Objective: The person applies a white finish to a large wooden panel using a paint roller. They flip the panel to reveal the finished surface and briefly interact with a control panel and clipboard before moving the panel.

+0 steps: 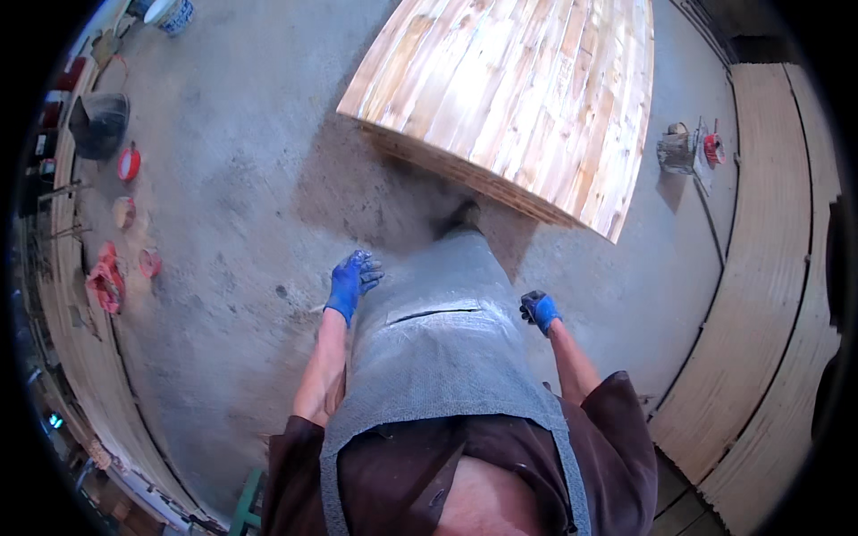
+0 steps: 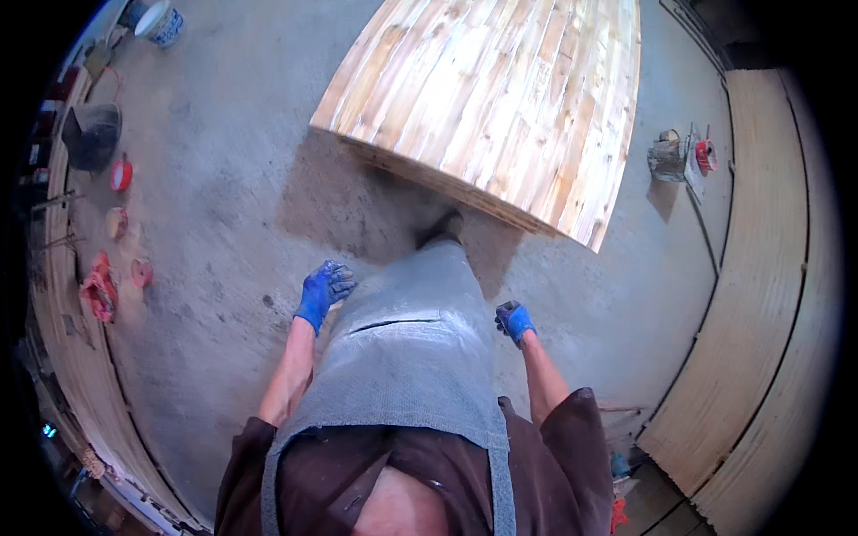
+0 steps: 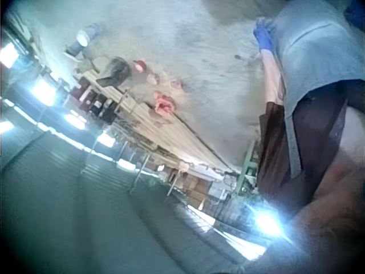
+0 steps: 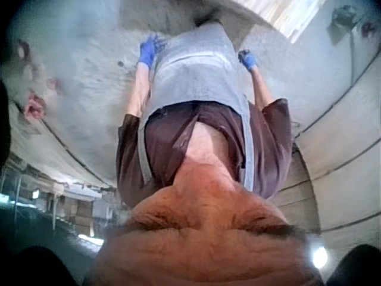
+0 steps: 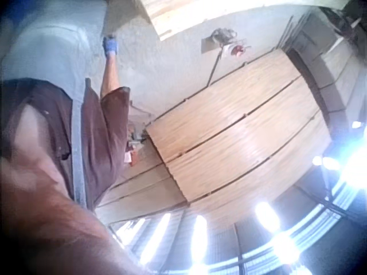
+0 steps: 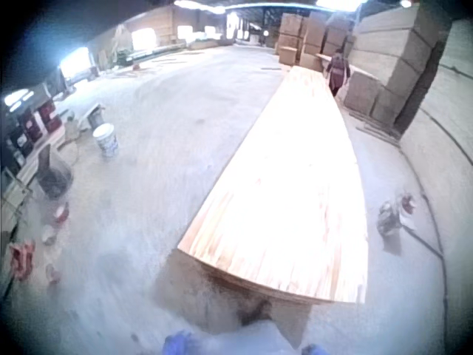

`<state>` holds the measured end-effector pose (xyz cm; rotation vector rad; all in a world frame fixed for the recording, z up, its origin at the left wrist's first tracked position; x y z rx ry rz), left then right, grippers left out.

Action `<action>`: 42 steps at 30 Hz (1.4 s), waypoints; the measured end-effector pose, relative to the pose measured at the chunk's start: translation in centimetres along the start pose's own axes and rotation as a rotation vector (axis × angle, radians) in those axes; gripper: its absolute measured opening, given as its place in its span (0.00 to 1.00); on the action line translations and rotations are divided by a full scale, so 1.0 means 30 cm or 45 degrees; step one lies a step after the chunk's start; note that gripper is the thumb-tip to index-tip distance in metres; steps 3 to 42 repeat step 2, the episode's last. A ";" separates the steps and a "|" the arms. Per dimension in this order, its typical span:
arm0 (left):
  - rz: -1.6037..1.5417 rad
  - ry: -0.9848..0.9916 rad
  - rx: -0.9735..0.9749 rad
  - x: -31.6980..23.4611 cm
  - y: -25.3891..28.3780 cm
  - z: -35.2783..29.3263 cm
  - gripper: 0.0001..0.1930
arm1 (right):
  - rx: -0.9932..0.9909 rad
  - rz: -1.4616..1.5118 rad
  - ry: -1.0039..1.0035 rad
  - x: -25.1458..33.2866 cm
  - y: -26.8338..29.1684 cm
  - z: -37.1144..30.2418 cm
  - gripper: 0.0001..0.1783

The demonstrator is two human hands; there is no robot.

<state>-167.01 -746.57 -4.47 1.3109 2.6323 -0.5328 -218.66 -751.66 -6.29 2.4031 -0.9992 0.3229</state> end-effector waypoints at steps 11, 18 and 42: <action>-0.024 -0.016 0.014 0.106 0.128 -0.040 0.25 | -0.047 0.444 -0.344 -0.147 -0.130 -0.137 0.12; -0.024 -0.016 0.014 0.106 0.128 -0.040 0.25 | -0.047 0.444 -0.344 -0.147 -0.130 -0.137 0.12; -0.024 -0.016 0.014 0.106 0.128 -0.040 0.25 | -0.047 0.444 -0.344 -0.147 -0.130 -0.137 0.12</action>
Point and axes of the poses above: each hand's wrist, its own z-axis towards the middle knuckle, its own y-axis out of the back of the hand, x = y × z, the point moved 7 cm from there along z, towards the middle knuckle, and after that the axes turned 6 degrees about y, right-handed, at the moved point
